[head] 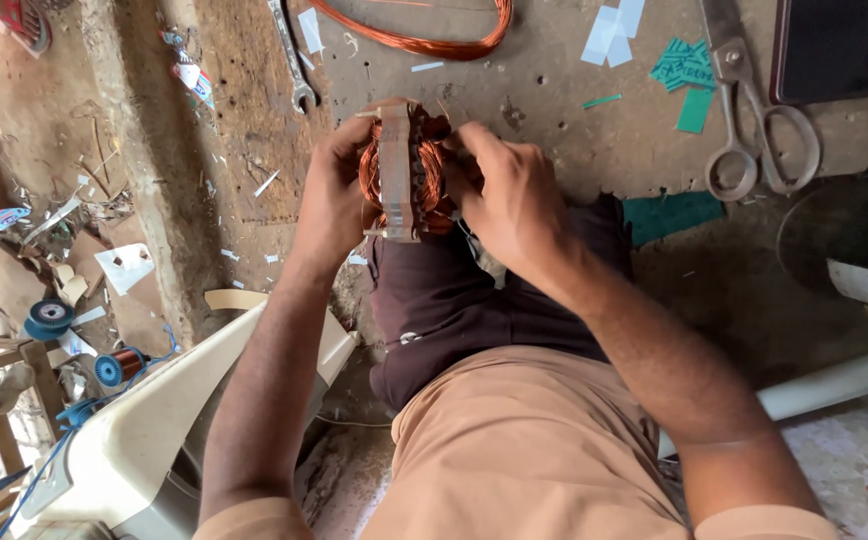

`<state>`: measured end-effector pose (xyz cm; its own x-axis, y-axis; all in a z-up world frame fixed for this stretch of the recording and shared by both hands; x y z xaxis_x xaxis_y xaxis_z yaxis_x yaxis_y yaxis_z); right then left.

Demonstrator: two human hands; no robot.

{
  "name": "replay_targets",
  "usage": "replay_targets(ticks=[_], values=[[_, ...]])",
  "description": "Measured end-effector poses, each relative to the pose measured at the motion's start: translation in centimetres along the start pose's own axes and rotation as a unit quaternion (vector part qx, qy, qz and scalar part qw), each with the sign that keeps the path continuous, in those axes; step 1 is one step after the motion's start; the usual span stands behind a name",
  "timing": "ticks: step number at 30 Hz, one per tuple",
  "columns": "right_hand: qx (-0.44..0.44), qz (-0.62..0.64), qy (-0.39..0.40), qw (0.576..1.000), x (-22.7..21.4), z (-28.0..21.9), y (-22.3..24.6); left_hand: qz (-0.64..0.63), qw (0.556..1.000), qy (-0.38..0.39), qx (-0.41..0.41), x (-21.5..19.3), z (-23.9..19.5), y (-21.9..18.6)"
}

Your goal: The recorder is inserting green insulation strips and winding copper coils into the slots of an electric motor stator core on a workshop table.

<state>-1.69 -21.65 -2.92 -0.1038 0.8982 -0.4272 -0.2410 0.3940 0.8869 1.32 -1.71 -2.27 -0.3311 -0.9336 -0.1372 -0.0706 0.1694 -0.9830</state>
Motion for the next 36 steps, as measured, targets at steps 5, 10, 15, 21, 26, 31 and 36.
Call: replay_targets(ticks=[5,10,15,21,26,31,36], values=[[0.026,0.020,-0.003,0.999,-0.9,0.0,0.5,0.072,0.997,-0.006,-0.004,0.4,-0.4,-1.9],[0.131,0.080,0.022,0.988,-2.5,-0.4,1.0,0.266,0.958,-0.109,0.003,-0.2,-1.8,-3.5],[0.062,0.124,0.007,0.990,-1.6,-1.1,-0.6,0.040,0.991,-0.023,-0.123,-2.0,-2.7,-1.5],[0.097,0.221,0.044,0.970,-1.7,-1.5,-0.3,-0.024,0.979,0.085,-0.183,-2.1,-1.4,-2.1],[0.151,0.423,0.151,0.881,-1.2,-0.6,-1.3,-0.076,0.978,0.049,-0.190,-2.2,-1.3,-1.2],[0.160,0.543,0.172,0.806,-1.0,0.3,-2.4,0.012,0.981,0.097,-0.170,-2.5,-1.7,-1.0],[-0.031,0.273,0.074,0.959,-0.3,0.4,-2.1,-0.011,0.997,0.064,-0.029,-1.4,-1.4,-0.2]])
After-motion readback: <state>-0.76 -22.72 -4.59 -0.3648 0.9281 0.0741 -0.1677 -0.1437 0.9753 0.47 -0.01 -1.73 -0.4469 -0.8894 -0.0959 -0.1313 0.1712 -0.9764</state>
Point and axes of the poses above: each hand's wrist, its own z-axis towards the middle knuckle, its own x-axis out of the palm, y = z × x, the point moved 2 cm from there along z, towards the middle knuckle, and after that the axes turned 2 degrees about z, right-handed, at the moved point
